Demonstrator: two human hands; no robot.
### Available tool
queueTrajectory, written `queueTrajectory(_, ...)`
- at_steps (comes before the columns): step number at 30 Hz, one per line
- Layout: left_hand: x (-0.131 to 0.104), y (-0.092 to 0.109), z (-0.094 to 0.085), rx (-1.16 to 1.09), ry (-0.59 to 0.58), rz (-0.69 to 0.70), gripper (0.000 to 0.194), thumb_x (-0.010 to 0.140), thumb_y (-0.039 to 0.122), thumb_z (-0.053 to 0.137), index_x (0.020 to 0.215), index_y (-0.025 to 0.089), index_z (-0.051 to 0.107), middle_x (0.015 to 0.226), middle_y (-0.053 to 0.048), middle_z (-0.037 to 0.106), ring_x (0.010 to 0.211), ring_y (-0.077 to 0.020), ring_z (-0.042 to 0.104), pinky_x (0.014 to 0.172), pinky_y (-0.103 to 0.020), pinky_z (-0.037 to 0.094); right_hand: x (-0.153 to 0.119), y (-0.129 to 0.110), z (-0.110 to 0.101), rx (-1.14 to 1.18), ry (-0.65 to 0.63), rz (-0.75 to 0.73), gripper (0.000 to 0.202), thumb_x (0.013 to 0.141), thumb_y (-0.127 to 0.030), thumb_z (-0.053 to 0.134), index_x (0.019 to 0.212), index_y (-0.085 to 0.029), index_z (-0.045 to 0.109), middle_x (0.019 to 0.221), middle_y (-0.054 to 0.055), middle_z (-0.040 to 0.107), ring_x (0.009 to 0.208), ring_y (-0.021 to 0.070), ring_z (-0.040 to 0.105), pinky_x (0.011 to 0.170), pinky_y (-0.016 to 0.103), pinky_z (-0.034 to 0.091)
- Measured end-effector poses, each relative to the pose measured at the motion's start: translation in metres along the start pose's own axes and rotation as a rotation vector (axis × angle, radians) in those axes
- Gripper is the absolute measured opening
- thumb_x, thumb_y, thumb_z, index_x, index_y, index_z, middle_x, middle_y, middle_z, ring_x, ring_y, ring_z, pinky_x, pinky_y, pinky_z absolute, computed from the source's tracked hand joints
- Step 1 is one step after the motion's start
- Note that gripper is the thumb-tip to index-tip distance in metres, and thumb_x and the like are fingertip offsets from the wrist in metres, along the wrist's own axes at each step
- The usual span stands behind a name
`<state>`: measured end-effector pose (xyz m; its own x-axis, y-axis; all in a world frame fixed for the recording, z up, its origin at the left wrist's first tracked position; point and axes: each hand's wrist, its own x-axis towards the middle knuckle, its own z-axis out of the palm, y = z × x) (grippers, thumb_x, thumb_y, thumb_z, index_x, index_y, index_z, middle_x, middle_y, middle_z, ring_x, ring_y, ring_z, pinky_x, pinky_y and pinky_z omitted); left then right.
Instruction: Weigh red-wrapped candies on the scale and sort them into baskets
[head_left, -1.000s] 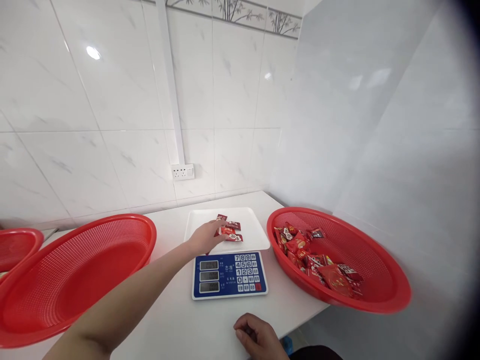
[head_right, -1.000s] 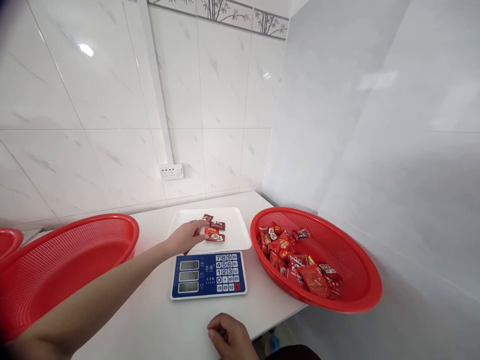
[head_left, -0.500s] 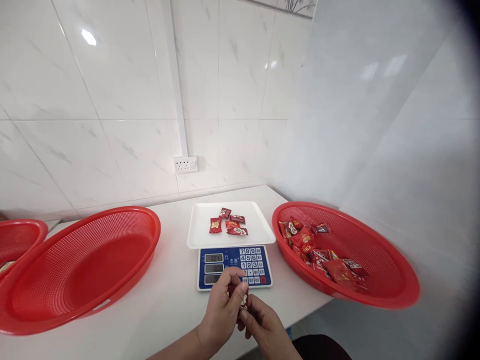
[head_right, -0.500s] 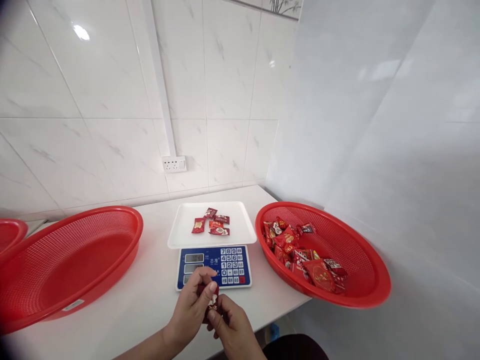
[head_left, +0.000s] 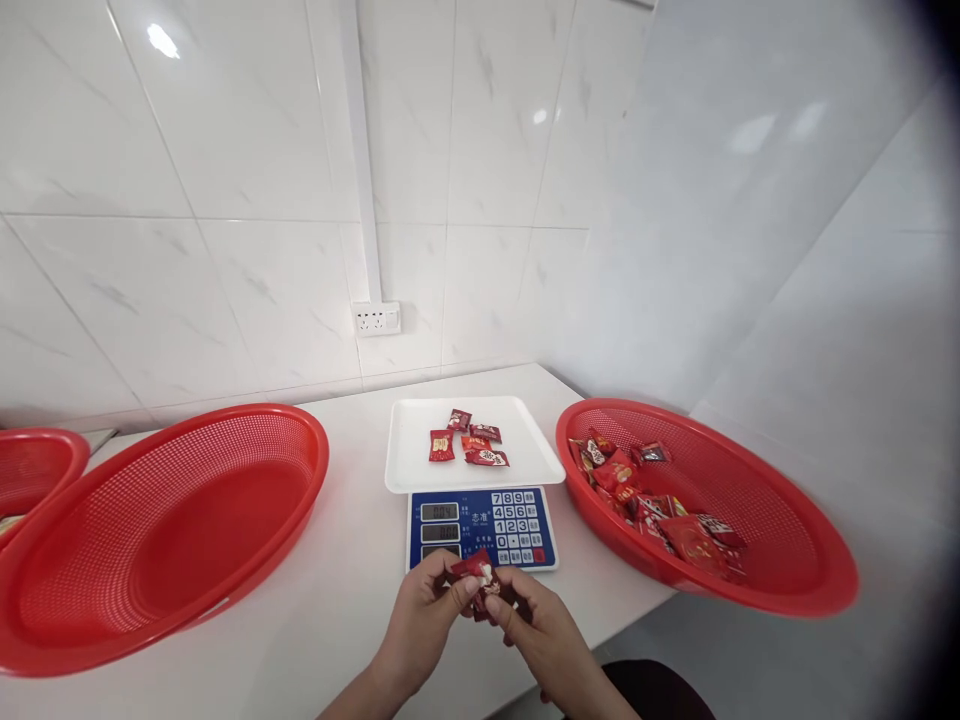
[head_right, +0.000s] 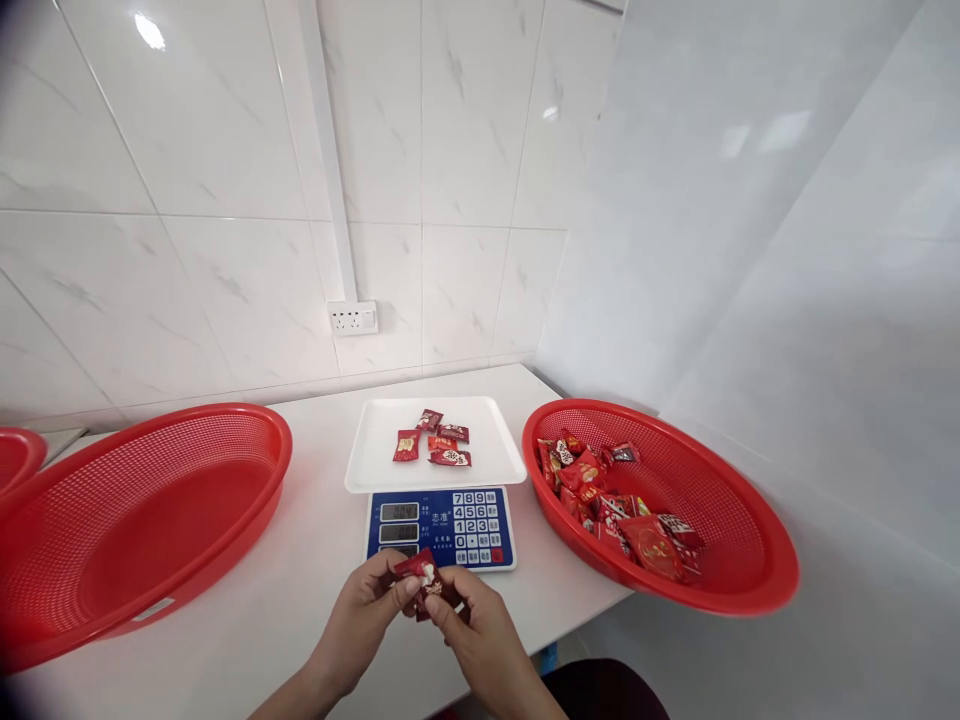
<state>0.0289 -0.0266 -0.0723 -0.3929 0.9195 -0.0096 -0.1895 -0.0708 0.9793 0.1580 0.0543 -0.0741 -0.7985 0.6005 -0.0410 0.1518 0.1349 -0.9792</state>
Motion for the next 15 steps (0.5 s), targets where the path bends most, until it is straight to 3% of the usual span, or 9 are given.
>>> queueTrajectory(5, 0.0, 0.002, -0.008, -0.079, 0.141, 0.009, 0.021, 0.077, 0.039, 0.059, 0.082, 0.018, 0.056, 0.08, -0.002, 0.06, 0.074, -0.0146, 0.055, 0.069, -0.027, 0.045, 0.028, -0.02, -0.013, -0.212, 0.153, -0.174, 0.026, 0.083, -0.038, 0.05, 0.097, -0.022, 0.063, 0.094, 0.007, 0.062, 0.084, 0.0195, 0.057, 0.065, 0.028, 0.047)
queueTrajectory(10, 0.004, -0.001, -0.012, -0.091, 0.156, -0.02, 0.023, 0.08, 0.042, 0.054, 0.083, 0.019, 0.055, 0.072, 0.001, 0.057, 0.064, -0.012, 0.052, 0.063, -0.025, 0.043, 0.081, -0.046, -0.036, -0.477, 0.339, -0.418, 0.028, 0.087, -0.03, 0.042, 0.108, -0.024, 0.061, 0.105, 0.007, 0.059, 0.1, 0.0207, 0.054, 0.082, 0.033, 0.046)
queueTrajectory(13, 0.005, -0.002, -0.014, -0.092, 0.136, -0.029, 0.023, 0.081, 0.042, 0.053, 0.084, 0.019, 0.055, 0.07, 0.001, 0.056, 0.064, -0.0112, 0.051, 0.062, -0.024, 0.042, 0.11, -0.054, -0.041, -0.65, 0.347, -0.468, 0.029, 0.086, -0.02, 0.042, 0.105, -0.024, 0.063, 0.107, 0.006, 0.058, 0.103, 0.0198, 0.052, 0.089, 0.035, 0.043)
queueTrajectory(15, 0.005, -0.002, -0.015, -0.091, 0.136, -0.034, 0.024, 0.082, 0.042, 0.052, 0.084, 0.019, 0.054, 0.071, 0.001, 0.056, 0.064, -0.0109, 0.05, 0.062, -0.024, 0.041, 0.123, -0.056, -0.042, -0.746, 0.284, -0.46, 0.03, 0.084, -0.014, 0.042, 0.101, -0.022, 0.065, 0.106, 0.005, 0.058, 0.103, 0.0192, 0.052, 0.089, 0.034, 0.043)
